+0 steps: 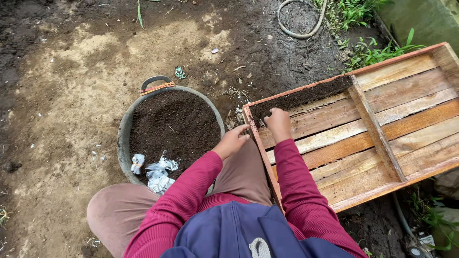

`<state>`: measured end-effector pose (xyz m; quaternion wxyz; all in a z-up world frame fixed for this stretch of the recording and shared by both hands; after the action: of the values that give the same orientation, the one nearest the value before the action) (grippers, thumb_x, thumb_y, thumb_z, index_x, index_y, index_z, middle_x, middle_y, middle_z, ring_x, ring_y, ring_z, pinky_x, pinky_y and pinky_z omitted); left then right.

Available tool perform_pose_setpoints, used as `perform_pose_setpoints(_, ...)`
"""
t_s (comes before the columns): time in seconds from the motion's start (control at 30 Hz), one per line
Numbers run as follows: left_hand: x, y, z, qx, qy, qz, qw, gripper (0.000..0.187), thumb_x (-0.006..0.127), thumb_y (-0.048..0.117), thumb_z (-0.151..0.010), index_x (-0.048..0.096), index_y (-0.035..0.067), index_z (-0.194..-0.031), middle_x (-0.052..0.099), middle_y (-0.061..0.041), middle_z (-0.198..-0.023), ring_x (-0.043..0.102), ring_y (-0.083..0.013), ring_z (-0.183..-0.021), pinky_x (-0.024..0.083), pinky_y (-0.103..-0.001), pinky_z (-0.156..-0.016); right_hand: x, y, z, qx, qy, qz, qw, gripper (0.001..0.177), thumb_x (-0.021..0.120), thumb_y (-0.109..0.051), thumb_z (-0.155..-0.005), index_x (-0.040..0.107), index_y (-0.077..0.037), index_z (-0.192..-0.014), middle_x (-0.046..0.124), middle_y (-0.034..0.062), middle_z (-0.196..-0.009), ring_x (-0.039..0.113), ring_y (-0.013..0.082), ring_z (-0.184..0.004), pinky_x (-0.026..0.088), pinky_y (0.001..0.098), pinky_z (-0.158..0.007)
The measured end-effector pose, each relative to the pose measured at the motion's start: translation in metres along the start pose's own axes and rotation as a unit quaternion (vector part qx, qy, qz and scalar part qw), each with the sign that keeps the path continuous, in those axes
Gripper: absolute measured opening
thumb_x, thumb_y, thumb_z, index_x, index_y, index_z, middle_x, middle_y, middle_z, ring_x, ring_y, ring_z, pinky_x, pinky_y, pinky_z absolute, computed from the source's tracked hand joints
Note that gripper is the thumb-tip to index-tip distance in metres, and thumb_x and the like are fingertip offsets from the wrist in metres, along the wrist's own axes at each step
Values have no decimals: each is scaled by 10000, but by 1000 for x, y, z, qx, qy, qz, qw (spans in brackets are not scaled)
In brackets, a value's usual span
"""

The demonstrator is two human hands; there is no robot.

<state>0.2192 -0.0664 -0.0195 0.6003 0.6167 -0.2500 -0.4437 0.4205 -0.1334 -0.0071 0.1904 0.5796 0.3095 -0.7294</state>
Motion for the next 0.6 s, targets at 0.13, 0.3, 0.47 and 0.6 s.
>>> perform_pose_setpoints(0.13,-11,-20,8,0,20,-109,994,364,582,215,-862,586,172,-1224,589,-55,-1230,514,-255,-1191,405,-396,-1011,24,-2,7,35,-9,-109,993,383,541,-191,-855,604,-16,-1190,651,208,-1049,617,342,-1015,530,453,-819)
perform_pose_setpoints(0.3,-99,-35,78,-123,141,-328,926,222,554,226,-860,652,299,-1045,614,40,-1044,589,-226,-1010,468,-426,-869,96,38,-33,-26,13,-180,983,383,423,-116,-839,656,32,-1104,643,281,-1001,585,436,-1006,464,531,-865)
perform_pose_setpoints(0.47,-153,-77,146,-248,219,-540,774,320,682,443,-743,629,166,-895,507,-39,-1011,437,-267,-1008,338,-451,-814,64,22,-24,19,-100,-24,995,462,397,-252,-900,528,-84,-1310,626,243,-1083,590,405,-1030,466,560,-830)
perform_pose_setpoints(0.6,-140,-64,153,-309,180,-495,792,481,779,393,-668,626,117,-1031,473,-92,-1110,395,-298,-1100,315,-533,-910,23,-143,71,-148,150,119,970,197,611,-281,-744,703,-154,-863,618,58,-768,652,255,-796,553,415,-651)
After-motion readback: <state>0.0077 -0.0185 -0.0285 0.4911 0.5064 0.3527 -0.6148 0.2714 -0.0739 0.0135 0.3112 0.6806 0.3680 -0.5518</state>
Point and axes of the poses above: each hand's wrist, its own z-axis away from the middle knuckle, its own x-axis out of the palm, y = z × x, the point moved 1 cm from there along -z, towards the middle knuckle
